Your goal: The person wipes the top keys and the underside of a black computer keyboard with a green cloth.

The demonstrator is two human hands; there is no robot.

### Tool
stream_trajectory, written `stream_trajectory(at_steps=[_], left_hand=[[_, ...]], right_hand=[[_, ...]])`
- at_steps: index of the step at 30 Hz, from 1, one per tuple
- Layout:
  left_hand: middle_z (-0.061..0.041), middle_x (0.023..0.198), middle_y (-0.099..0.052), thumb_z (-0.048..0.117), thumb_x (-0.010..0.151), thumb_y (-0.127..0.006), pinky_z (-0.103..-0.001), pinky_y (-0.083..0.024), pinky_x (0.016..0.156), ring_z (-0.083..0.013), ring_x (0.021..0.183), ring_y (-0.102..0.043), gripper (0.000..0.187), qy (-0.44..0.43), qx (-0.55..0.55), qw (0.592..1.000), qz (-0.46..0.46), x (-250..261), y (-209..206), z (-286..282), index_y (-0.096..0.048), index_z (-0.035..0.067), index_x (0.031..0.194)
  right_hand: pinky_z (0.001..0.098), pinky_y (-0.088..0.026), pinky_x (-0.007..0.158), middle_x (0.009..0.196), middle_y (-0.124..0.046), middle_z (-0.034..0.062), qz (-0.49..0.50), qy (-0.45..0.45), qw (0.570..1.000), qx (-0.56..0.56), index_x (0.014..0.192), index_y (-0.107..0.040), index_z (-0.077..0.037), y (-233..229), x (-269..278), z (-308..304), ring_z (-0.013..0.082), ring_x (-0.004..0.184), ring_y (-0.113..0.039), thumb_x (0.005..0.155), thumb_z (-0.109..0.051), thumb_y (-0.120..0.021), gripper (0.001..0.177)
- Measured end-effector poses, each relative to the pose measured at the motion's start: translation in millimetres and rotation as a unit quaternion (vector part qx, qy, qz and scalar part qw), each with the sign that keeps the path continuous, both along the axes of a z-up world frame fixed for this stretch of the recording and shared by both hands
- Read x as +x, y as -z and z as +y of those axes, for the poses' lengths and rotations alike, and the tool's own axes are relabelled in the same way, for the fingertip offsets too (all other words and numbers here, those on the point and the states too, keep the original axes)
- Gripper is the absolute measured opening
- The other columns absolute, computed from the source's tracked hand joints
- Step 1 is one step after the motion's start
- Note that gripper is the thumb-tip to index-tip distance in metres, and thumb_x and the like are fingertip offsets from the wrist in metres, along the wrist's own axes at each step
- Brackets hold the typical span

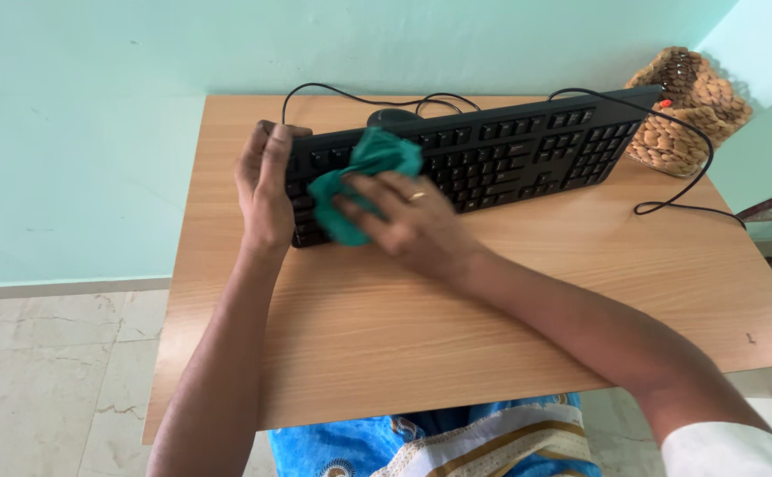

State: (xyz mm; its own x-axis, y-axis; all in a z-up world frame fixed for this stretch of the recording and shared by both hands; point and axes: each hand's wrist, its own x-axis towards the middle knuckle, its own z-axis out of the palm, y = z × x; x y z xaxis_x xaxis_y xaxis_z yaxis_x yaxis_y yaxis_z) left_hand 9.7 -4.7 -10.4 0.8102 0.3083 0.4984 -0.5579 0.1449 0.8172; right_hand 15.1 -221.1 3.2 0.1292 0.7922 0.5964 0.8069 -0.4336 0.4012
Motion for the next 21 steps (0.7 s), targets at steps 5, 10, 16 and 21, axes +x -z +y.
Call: stream_trajectory(at_steps=[5, 10, 16, 21], left_hand=[[0.002, 0.087, -0.062, 0.021, 0.106, -0.064, -0.024, -0.044, 0.079, -0.0062, 0.083, -0.050, 0.021, -0.098, 0.053, 0.994, 0.001, 0.9, 3.2, -6.9, -0.066, 0.004, 0.096], [0.002, 0.082, -0.057, 0.017, 0.106, -0.065, -0.025, -0.038, 0.073, -0.0061, 0.078, -0.045, 0.019, -0.125, 0.057, 0.990, 0.008, 1.8, 3.2, -8.2, -0.067, 0.002, 0.093], [-0.002, 0.087, -0.067, 0.015, 0.105, -0.064, -0.027, -0.043, 0.078, -0.0082, 0.081, -0.051, 0.020, -0.151, 0.069, 0.986, -0.009, 2.0, 6.4, -8.9, -0.064, 0.001, 0.091], [-0.004, 0.089, -0.067, 0.013, 0.104, -0.062, -0.028, -0.045, 0.082, -0.0087, 0.084, -0.053, 0.017, -0.170, 0.085, 0.982, -0.012, -0.8, 4.9, -9.8, -0.066, 0.000, 0.094]], right_hand=[[0.0523, -0.051, 0.101, 0.147, -0.055, 0.0185, 0.015, 0.064, 0.996, 0.055, 0.149, -0.056, -0.009, -2.2, 26.3, -81.0, 0.0339, 0.122, -0.058, 0.085, -0.009, -0.079, 0.068], [0.0532, -0.049, 0.108, 0.143, -0.057, 0.0178, 0.055, 0.194, 0.969, 0.145, 0.140, -0.059, -0.008, -2.1, 52.7, -171.1, 0.0415, 0.130, -0.054, 0.078, 0.003, -0.073, 0.065], [0.0540, -0.050, 0.107, 0.135, -0.057, 0.0214, 0.084, 0.301, 0.916, 0.252, 0.136, -0.058, -0.001, -1.8, 91.9, -262.4, 0.0404, 0.128, -0.056, 0.096, 0.003, -0.071, 0.042], [0.0502, -0.054, 0.091, 0.128, -0.065, 0.0226, 0.214, 0.245, 0.879, 0.348, 0.142, -0.055, 0.001, 0.6, 103.2, -288.0, 0.0409, 0.118, -0.064, 0.100, -0.004, -0.065, 0.043]])
